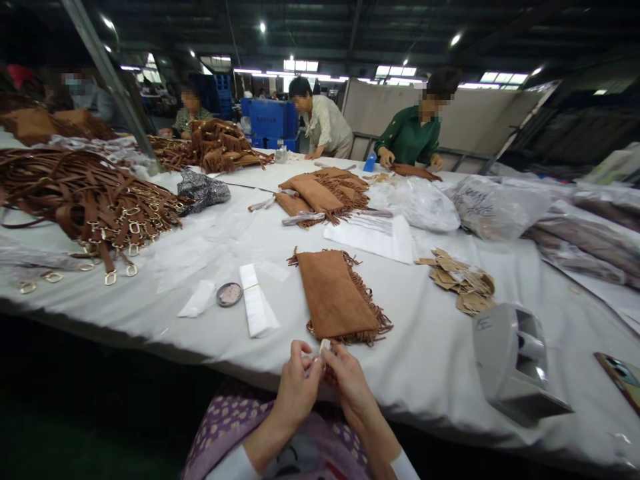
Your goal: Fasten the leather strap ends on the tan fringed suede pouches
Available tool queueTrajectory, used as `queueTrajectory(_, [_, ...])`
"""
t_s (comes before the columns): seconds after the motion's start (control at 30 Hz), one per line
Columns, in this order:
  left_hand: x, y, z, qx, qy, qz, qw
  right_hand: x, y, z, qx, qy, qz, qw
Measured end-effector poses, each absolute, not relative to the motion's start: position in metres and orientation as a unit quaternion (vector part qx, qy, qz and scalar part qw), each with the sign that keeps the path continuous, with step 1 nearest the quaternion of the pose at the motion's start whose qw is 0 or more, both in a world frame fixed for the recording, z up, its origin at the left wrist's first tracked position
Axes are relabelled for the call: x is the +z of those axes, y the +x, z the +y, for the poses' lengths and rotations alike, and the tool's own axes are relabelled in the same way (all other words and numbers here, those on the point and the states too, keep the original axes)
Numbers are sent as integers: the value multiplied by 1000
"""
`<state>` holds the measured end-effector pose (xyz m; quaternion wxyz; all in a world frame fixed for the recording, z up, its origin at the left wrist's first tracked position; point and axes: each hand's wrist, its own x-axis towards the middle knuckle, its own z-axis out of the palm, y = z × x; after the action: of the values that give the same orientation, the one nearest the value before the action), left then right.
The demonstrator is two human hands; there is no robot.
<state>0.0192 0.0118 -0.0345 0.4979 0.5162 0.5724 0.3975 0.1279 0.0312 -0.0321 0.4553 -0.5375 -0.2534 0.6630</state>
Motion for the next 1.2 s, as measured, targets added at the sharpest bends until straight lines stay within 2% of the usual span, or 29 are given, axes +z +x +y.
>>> queueTrajectory(0.13, [-34, 22, 11, 381, 527, 509, 564, -20, 127, 41, 655, -524, -224, 496])
queueTrajectory(0.2, [-37, 17, 20, 397, 522, 518, 549, -17, 132, 46, 640, -535, -212, 509])
queueTrajectory(0.3, [-42, 9, 46, 426, 550, 576, 428, -14, 141, 50, 620, -546, -207, 523])
queueTrajectory(0.4, [-45, 12, 75, 393, 649, 576, 306, -13, 147, 52, 627, -539, -223, 517])
queueTrajectory(0.5, [-40, 23, 94, 369, 702, 553, 256, -13, 151, 52, 623, -536, -235, 519])
queueTrajectory(0.57, [-34, 27, 97, 360, 717, 530, 274, -15, 154, 53, 596, -551, -251, 527])
queueTrajectory(0.67, [-25, 24, 86, 318, 718, 503, 360, -23, 161, 54, 546, -582, -309, 518])
queueTrajectory(0.77, [-27, 15, 67, 310, 674, 505, 440, -30, 166, 54, 480, -636, -401, 451])
queueTrajectory(0.87, [-39, 9, 50, 326, 548, 520, 569, -32, 168, 49, 302, -705, -519, 376])
queueTrajectory(0.93, [-48, 7, 42, 326, 450, 508, 658, -30, 166, 42, 177, -715, -555, 387])
queueTrajectory(0.97, [-51, 6, 40, 326, 414, 497, 689, -28, 165, 39, 154, -715, -554, 397])
queueTrajectory(1.0, [-52, 5, 37, 326, 392, 489, 707, -27, 163, 35, 165, -719, -548, 395])
queueTrajectory(1.07, [-48, 4, 34, 322, 385, 491, 712, -24, 158, 32, 263, -718, -543, 348])
queueTrajectory(1.13, [-38, 4, 31, 322, 430, 508, 673, -24, 152, 34, 383, -683, -547, 295])
queueTrajectory(1.2, [-27, 5, 29, 343, 502, 518, 601, -25, 146, 39, 453, -644, -545, 287])
